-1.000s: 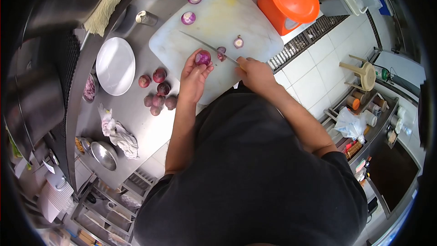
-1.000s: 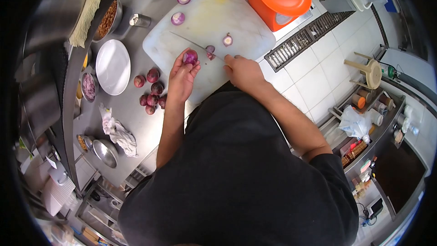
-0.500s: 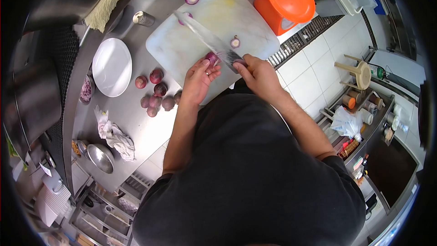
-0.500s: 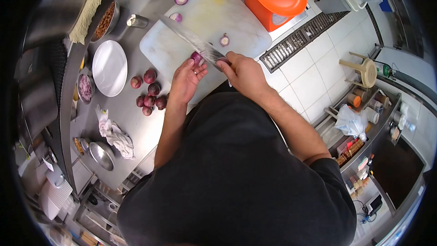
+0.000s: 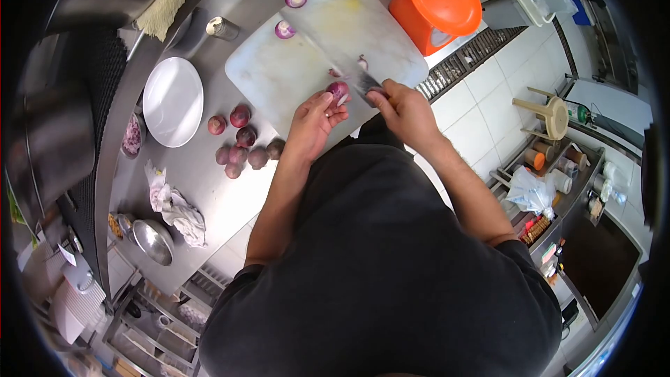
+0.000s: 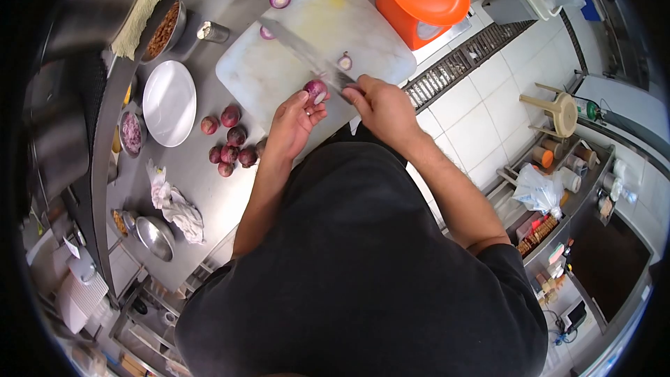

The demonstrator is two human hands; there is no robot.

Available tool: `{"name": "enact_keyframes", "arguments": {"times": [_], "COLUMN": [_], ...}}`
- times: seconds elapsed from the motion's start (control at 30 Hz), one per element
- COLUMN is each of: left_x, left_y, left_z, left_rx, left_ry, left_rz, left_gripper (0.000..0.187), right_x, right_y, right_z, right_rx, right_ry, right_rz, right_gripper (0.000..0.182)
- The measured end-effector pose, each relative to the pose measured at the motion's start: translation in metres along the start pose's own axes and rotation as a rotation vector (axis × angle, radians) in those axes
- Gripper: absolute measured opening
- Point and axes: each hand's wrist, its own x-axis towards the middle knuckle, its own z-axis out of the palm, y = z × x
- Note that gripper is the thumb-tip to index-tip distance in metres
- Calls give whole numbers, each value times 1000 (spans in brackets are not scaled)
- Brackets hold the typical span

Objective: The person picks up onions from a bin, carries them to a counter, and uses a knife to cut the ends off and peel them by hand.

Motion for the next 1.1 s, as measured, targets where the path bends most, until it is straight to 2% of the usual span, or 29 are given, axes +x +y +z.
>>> {"name": "enact_keyframes", "arguments": {"times": [0.03, 0.17, 0.27, 0.47, 0.57, 0.7, 0.9, 1.1], "left_x": [2, 1, 1, -4, 1, 3, 3, 1], "left_y": [-3, -6, -5, 2, -5, -9, -10, -9], "left_z": [0, 0, -1, 7, 2, 3, 3, 4], "left_rx": [-2, -5, -7, 2, -9, -18, -6, -13], "left_ry": [0, 10, -6, -52, -9, 90, 98, 24], "left_rz": [5, 8, -2, -5, 24, 50, 69, 58], "left_gripper": [32, 28, 29, 38, 38, 37, 34, 37], "right_x": [-3, -5, -2, 5, -1, -11, -11, -6], "right_y": [-1, -17, -7, 11, 1, -2, 2, 8], "right_z": [3, 1, 6, 4, 1, 9, 15, 12], "right_rx": [44, 0, 7, -97, -97, -71, -132, -182], "right_ry": [21, -40, 6, 21, 46, 97, 116, 99], "right_rz": [-64, -64, -71, 11, -18, -183, -179, -126], "right_gripper": [30, 29, 30, 30, 29, 23, 20, 19]}}
